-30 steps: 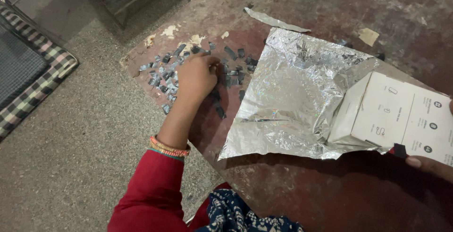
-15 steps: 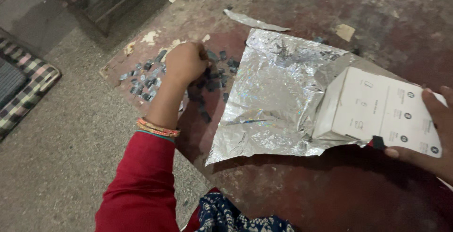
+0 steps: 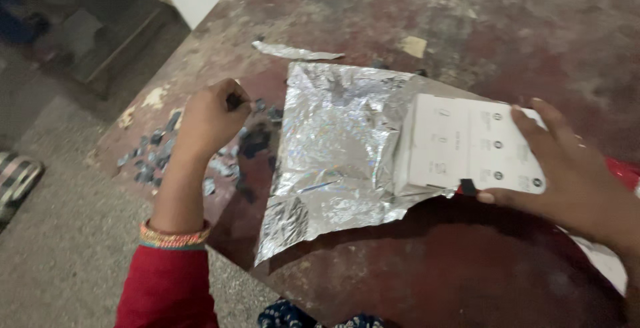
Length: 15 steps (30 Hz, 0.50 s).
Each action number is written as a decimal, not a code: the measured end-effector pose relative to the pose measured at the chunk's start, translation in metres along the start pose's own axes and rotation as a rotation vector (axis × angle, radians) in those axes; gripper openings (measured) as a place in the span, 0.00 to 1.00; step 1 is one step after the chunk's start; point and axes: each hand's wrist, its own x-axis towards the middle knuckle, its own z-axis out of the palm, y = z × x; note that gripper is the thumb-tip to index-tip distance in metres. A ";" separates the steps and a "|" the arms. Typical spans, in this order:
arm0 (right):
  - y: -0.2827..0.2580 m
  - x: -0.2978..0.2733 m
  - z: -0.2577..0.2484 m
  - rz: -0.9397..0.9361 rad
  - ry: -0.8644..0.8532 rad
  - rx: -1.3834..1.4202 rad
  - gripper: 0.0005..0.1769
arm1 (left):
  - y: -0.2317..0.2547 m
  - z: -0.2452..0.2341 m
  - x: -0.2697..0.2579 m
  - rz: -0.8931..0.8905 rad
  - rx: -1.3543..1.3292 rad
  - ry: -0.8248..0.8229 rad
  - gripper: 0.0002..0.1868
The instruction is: The person wraps a white rectangular box with silver and red metallic paper. They fold the paper around the box, smooth the edges, and secure the folds with small pieces of black tape. The wrapping is completed with the box fully covered in red paper.
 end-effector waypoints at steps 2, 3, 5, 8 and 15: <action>-0.005 -0.005 -0.004 -0.072 0.090 0.073 0.78 | 0.034 -0.001 0.001 0.060 -0.225 -0.059 0.08; -0.008 -0.007 -0.007 -0.057 0.075 0.100 0.78 | 0.051 -0.001 0.002 0.087 -0.337 -0.091 0.08; -0.013 -0.010 -0.013 -0.030 0.048 0.157 0.77 | 0.089 0.008 0.008 0.138 -0.487 -0.144 0.11; -0.021 -0.012 -0.021 -0.016 0.061 0.222 0.77 | 0.146 0.035 0.012 0.270 -0.667 -0.206 0.12; -0.029 -0.016 -0.028 -0.033 0.079 0.270 0.76 | 0.253 0.088 0.022 0.444 -0.641 -0.421 0.08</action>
